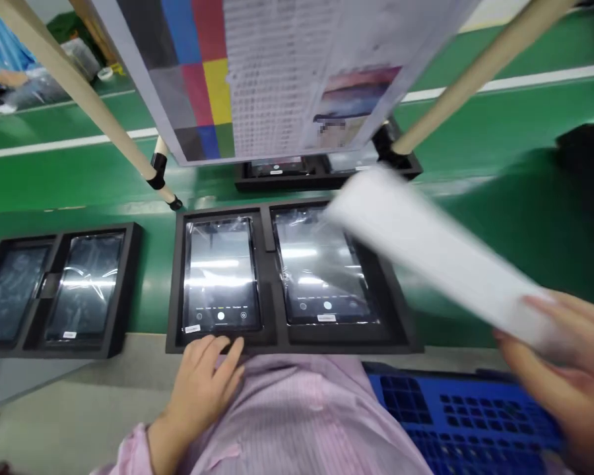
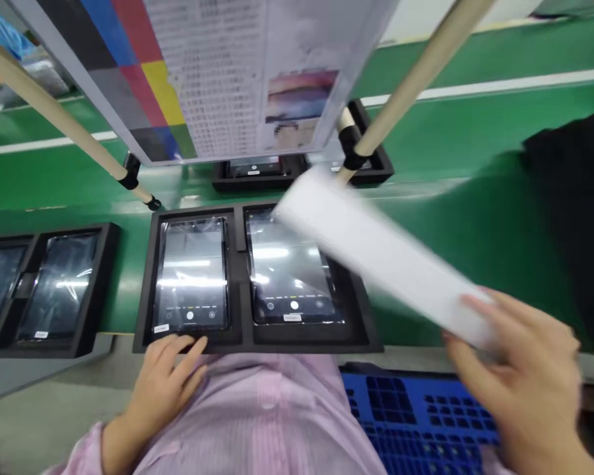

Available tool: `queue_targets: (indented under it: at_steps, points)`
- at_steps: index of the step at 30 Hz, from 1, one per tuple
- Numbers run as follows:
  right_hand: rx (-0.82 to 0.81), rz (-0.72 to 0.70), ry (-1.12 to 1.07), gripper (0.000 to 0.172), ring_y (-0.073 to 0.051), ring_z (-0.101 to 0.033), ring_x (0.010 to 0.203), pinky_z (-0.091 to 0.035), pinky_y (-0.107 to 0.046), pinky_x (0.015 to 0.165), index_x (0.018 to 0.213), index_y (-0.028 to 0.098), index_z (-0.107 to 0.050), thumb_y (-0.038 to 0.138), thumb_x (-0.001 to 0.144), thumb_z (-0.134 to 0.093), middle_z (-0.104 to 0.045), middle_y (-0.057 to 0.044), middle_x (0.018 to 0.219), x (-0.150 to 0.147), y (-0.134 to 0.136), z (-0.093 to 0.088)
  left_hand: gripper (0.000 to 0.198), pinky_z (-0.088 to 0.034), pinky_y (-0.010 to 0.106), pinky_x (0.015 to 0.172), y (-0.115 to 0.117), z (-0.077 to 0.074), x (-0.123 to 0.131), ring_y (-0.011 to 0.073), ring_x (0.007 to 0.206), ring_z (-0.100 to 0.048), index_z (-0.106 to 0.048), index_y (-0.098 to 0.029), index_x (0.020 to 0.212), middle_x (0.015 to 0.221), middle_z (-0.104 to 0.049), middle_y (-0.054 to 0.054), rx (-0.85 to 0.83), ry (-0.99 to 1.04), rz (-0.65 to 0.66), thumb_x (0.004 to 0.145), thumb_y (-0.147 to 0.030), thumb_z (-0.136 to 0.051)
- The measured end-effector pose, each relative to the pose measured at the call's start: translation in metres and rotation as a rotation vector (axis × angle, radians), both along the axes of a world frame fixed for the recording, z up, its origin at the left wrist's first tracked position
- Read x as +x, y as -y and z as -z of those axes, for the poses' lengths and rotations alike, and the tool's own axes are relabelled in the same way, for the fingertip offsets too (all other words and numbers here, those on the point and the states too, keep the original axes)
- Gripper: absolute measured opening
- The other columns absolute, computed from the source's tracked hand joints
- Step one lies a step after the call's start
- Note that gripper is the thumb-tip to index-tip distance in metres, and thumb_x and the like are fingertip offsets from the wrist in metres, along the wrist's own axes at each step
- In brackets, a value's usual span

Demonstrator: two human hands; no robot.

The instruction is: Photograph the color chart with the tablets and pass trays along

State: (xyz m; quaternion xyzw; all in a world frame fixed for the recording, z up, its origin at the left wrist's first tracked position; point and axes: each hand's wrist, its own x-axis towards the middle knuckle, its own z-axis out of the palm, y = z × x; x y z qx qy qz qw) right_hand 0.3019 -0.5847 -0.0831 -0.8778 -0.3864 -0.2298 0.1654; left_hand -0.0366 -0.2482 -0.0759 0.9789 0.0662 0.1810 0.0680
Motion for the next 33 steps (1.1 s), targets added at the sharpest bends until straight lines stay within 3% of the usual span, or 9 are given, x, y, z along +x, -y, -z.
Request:
queue_targets:
  at_steps: [2, 5, 8, 11, 17, 20, 23, 27, 33]
  points:
    - [-0.130, -0.321, -0.120, 0.057, -0.033, -0.063, 0.108, -0.047, -0.050, 0.089, 0.150, 0.045, -0.038, 0.030, 0.096, -0.050, -0.060, -0.011, 0.130, -0.001, -0.038, -0.016, 0.031, -0.040, 0.042, 0.091, -0.007, -0.002, -0.014, 0.0273, 0.104, -0.051, -0.065, -0.018, 0.125, 0.111, -0.059, 0.013, -0.017, -0.046, -0.129, 0.097, -0.027, -0.055]
    - [-0.231, -0.490, -0.148, 0.045, -0.032, -0.064, 0.105, -0.040, -0.051, 0.091, 0.139, 0.038, -0.051, 0.026, 0.097, -0.045, -0.065, -0.011, 0.126, 0.014, -0.095, -0.019, 0.041, -0.037, 0.048, 0.093, -0.017, 0.001, -0.024, 0.0317, 0.110, -0.046, -0.063, -0.027, 0.134, 0.119, -0.054, 0.014, 0.006, -0.175, -0.240, 0.095, -0.036, -0.059]
    - [-0.244, -0.498, -0.209, 0.034, -0.030, -0.064, 0.109, -0.038, -0.049, 0.094, 0.124, 0.029, -0.063, 0.028, 0.096, -0.045, -0.067, -0.011, 0.125, 0.038, -0.120, -0.007, 0.045, -0.036, 0.051, 0.094, -0.025, 0.004, -0.024, 0.0321, 0.110, -0.043, -0.062, -0.032, 0.137, 0.118, -0.051, 0.014, 0.009, -0.221, -0.278, 0.093, -0.042, -0.061]
    - [-0.257, -0.447, -0.218, 0.032, -0.030, -0.064, 0.109, -0.037, -0.049, 0.094, 0.115, 0.027, -0.071, 0.032, 0.096, -0.046, -0.069, -0.013, 0.120, 0.052, -0.121, -0.001, 0.039, -0.036, 0.050, 0.095, -0.028, 0.003, -0.020, 0.0305, 0.108, -0.043, -0.067, -0.030, 0.131, 0.113, -0.049, 0.013, -0.038, -0.184, -0.305, 0.095, -0.041, -0.058]
    - [-0.247, -0.339, -0.271, 0.032, -0.028, -0.064, 0.107, -0.040, -0.048, 0.094, 0.102, 0.030, -0.077, 0.027, 0.094, -0.047, -0.071, -0.011, 0.114, 0.049, -0.124, -0.004, 0.040, -0.035, 0.049, 0.092, -0.034, 0.001, -0.020, 0.0298, 0.101, -0.041, -0.069, -0.029, 0.129, 0.110, -0.047, 0.013, 0.033, -0.189, -0.266, 0.096, -0.046, -0.055]
    - [-0.195, -0.341, -0.250, 0.032, -0.026, -0.065, 0.106, -0.041, -0.046, 0.095, 0.101, 0.026, -0.077, 0.024, 0.094, -0.046, -0.070, -0.011, 0.115, 0.044, -0.127, -0.002, 0.039, -0.035, 0.047, 0.092, -0.037, -0.004, -0.015, 0.0281, 0.100, -0.042, -0.068, -0.028, 0.130, 0.105, -0.045, 0.011, 0.011, -0.133, -0.167, 0.096, -0.043, -0.055]
    - [-0.199, -0.308, -0.237, 0.034, -0.027, -0.063, 0.110, -0.038, -0.046, 0.096, 0.102, 0.024, -0.078, 0.017, 0.092, -0.047, -0.070, -0.010, 0.117, 0.040, -0.128, -0.002, 0.034, -0.035, 0.046, 0.095, -0.035, -0.016, 0.010, 0.0271, 0.100, -0.043, -0.069, -0.028, 0.126, 0.103, -0.044, 0.010, -0.058, -0.086, -0.048, 0.097, -0.037, -0.054]
    - [-0.138, -0.246, -0.303, 0.042, -0.027, -0.061, 0.116, -0.035, -0.047, 0.098, 0.104, 0.026, -0.078, 0.006, 0.082, -0.049, -0.069, -0.007, 0.122, 0.037, -0.126, -0.002, 0.032, -0.035, 0.046, 0.096, -0.016, -0.030, 0.071, 0.0268, 0.101, -0.043, -0.069, -0.033, 0.126, 0.107, -0.050, 0.009, -0.039, -0.144, 0.153, 0.099, -0.036, -0.053]
    - [-0.016, -0.175, -0.375, 0.060, -0.025, -0.059, 0.119, -0.030, -0.047, 0.099, 0.101, 0.032, -0.078, -0.004, 0.064, -0.048, -0.069, 0.000, 0.122, 0.032, -0.127, 0.004, 0.042, -0.041, 0.042, 0.087, 0.028, -0.021, 0.145, 0.0270, 0.098, -0.047, -0.063, -0.028, 0.135, 0.107, -0.059, 0.010, 0.072, -0.241, 0.352, 0.096, -0.043, -0.057]
